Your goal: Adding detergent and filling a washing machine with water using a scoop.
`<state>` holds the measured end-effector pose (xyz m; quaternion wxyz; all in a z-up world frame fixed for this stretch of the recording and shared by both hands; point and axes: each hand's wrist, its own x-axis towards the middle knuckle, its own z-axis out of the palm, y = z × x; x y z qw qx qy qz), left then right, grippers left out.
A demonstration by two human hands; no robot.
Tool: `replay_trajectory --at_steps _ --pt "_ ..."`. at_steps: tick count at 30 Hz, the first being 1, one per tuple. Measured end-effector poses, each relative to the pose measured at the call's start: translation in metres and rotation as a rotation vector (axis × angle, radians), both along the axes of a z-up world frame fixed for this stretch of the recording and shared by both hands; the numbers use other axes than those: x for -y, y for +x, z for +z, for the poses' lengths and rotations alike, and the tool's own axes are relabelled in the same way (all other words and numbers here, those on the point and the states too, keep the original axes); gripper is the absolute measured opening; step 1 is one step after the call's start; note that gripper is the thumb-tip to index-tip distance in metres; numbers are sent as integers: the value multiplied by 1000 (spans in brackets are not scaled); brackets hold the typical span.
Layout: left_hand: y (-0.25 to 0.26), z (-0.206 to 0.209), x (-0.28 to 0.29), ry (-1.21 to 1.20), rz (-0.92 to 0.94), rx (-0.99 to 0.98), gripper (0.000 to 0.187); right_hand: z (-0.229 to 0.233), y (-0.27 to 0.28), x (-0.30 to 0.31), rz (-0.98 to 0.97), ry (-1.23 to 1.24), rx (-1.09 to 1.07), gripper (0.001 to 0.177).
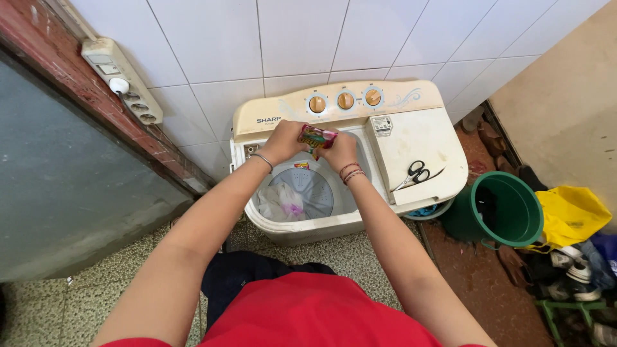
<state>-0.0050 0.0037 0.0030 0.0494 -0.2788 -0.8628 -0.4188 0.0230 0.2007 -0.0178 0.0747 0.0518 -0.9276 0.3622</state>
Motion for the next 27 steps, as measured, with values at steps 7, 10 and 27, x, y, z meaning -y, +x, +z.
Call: replay_trajectory --at_steps 7,10,27 --pt "-8 -14 8 -124 -22 -52 31 -3 -2 0 -7 42 57 33" --pt "-6 -16 8 -170 0 -63 29 -7 -1 0 0 6 71 34" --pt "-18 -21 10 -34 -120 105 25 3 4 -8 3 -12 97 40"
